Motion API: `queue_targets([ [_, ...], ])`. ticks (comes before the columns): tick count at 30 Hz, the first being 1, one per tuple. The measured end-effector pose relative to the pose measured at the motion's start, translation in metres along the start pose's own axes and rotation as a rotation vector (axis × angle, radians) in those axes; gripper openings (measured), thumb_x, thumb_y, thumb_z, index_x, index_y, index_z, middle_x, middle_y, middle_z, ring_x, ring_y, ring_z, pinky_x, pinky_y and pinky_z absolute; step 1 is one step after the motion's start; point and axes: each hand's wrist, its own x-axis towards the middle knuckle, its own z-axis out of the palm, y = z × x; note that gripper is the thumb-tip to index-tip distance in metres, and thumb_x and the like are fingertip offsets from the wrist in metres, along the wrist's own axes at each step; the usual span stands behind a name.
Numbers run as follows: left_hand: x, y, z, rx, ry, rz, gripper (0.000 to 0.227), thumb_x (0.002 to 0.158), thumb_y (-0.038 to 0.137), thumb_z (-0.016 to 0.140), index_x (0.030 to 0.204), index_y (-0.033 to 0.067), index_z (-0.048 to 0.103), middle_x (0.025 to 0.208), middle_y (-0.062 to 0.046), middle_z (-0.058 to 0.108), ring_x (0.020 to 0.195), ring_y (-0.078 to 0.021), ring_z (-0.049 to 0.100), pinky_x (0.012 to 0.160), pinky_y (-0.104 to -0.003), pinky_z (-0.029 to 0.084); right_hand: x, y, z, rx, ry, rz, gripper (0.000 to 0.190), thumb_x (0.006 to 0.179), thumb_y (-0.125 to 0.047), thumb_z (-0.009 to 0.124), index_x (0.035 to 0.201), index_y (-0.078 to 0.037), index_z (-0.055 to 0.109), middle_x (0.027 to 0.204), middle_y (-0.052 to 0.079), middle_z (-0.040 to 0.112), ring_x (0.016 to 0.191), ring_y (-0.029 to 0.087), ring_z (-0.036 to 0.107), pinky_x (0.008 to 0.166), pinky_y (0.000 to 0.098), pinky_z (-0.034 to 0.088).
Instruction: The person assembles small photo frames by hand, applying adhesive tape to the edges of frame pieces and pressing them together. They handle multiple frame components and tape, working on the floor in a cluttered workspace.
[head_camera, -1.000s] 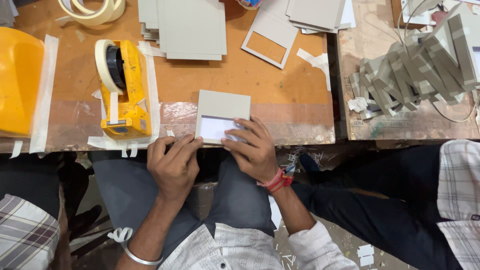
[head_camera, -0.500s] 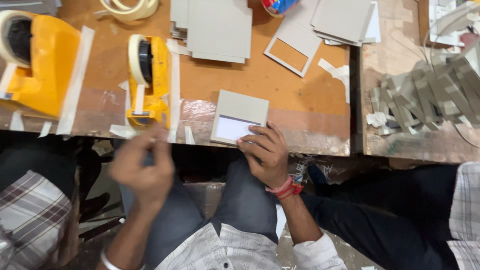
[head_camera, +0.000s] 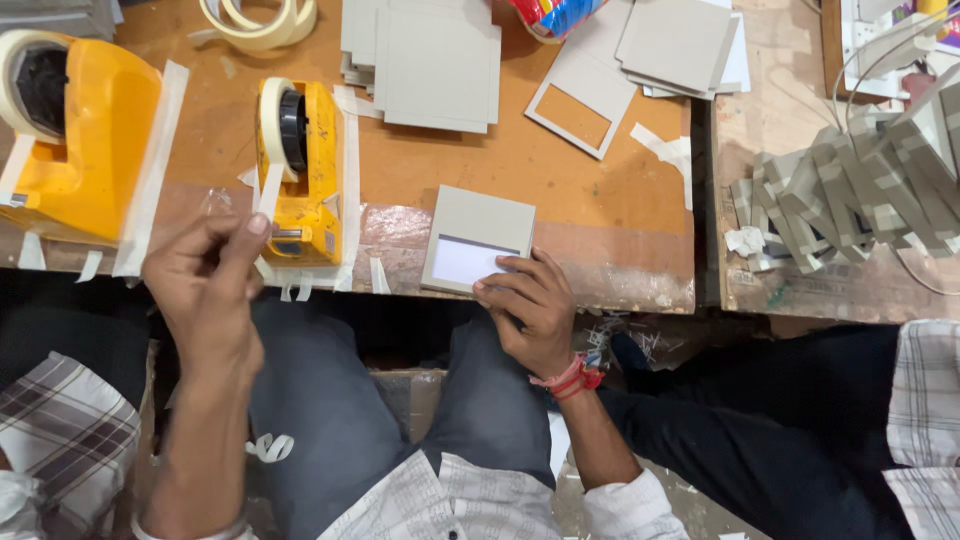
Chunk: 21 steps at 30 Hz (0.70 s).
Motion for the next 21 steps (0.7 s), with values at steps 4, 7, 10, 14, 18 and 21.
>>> queue_targets([
  [4, -0.026, -0.014, -0.005, 0.304, 0.101, 0.086, 0.016, 0.099, 0.013, 0.079, 0.096, -0.0024, 0.075, 0.071, 0.003, 0.052, 0.063, -0.0041, 0.040, 0.055, -0.023, 0.028, 0.007, -0.003, -0.001, -0.027, 0.003, -0.006, 0.020, 0.076, -0.002, 0.081, 0.092, -0.014, 0.078, 0.096, 0.001, 0.075, 0.109, 0.027, 0.070, 0.107, 0.0517, 0.047],
  [7, -0.030, -0.027, -0.020, 0.303, 0.173, 0.191, 0.021, 0.109, 0.013, 0.078, 0.103, -0.0059, 0.070, 0.083, 0.000, 0.059, 0.073, -0.0044, 0.048, 0.065, -0.021, 0.035, 0.004, -0.001, 0.000, -0.033, -0.009, 0.003, 0.023, 0.074, 0.000, 0.079, 0.093, -0.013, 0.078, 0.097, 0.001, 0.075, 0.109, 0.028, 0.070, 0.108, 0.0523, 0.047],
  [10, -0.022, -0.029, -0.028, 0.133, 0.077, 0.226, 0.035, 0.115, 0.008, 0.073, 0.139, -0.0055, 0.052, 0.110, -0.004, 0.069, 0.096, -0.0077, 0.061, 0.080, -0.020, 0.045, 0.000, 0.000, -0.001, -0.019, -0.004, 0.001, 0.021, 0.076, -0.002, 0.081, 0.094, -0.013, 0.077, 0.098, 0.001, 0.074, 0.110, 0.028, 0.069, 0.108, 0.0520, 0.047],
  [14, 0.013, -0.012, -0.009, 0.130, -0.081, 0.151, 0.076, 0.102, 0.004, 0.073, 0.163, 0.0025, 0.029, 0.122, -0.002, 0.061, 0.103, -0.0107, 0.067, 0.081, -0.022, 0.047, 0.005, -0.004, 0.001, -0.018, 0.000, 0.001, 0.022, 0.077, -0.003, 0.080, 0.096, -0.014, 0.079, 0.098, 0.001, 0.075, 0.111, 0.026, 0.070, 0.109, 0.0511, 0.047],
  [18, 0.018, 0.000, 0.009, -0.197, -0.164, 0.158, 0.091, 0.101, -0.005, 0.074, 0.169, 0.0070, 0.015, 0.106, -0.008, 0.067, 0.093, -0.0136, 0.069, 0.091, -0.027, 0.058, 0.003, -0.003, -0.001, -0.030, -0.009, 0.013, 0.023, 0.075, -0.003, 0.079, 0.095, -0.014, 0.078, 0.098, 0.001, 0.075, 0.112, 0.026, 0.069, 0.110, 0.0516, 0.047],
  [21, -0.018, 0.001, 0.005, -0.091, -0.044, 0.233, 0.087, 0.105, -0.010, 0.073, 0.170, 0.0061, 0.018, 0.099, -0.009, 0.065, 0.087, -0.0127, 0.066, 0.089, -0.027, 0.059, -0.001, -0.001, -0.002, -0.023, -0.011, 0.006, 0.022, 0.077, -0.004, 0.080, 0.096, -0.014, 0.077, 0.100, 0.000, 0.075, 0.112, 0.025, 0.069, 0.110, 0.0514, 0.047],
])
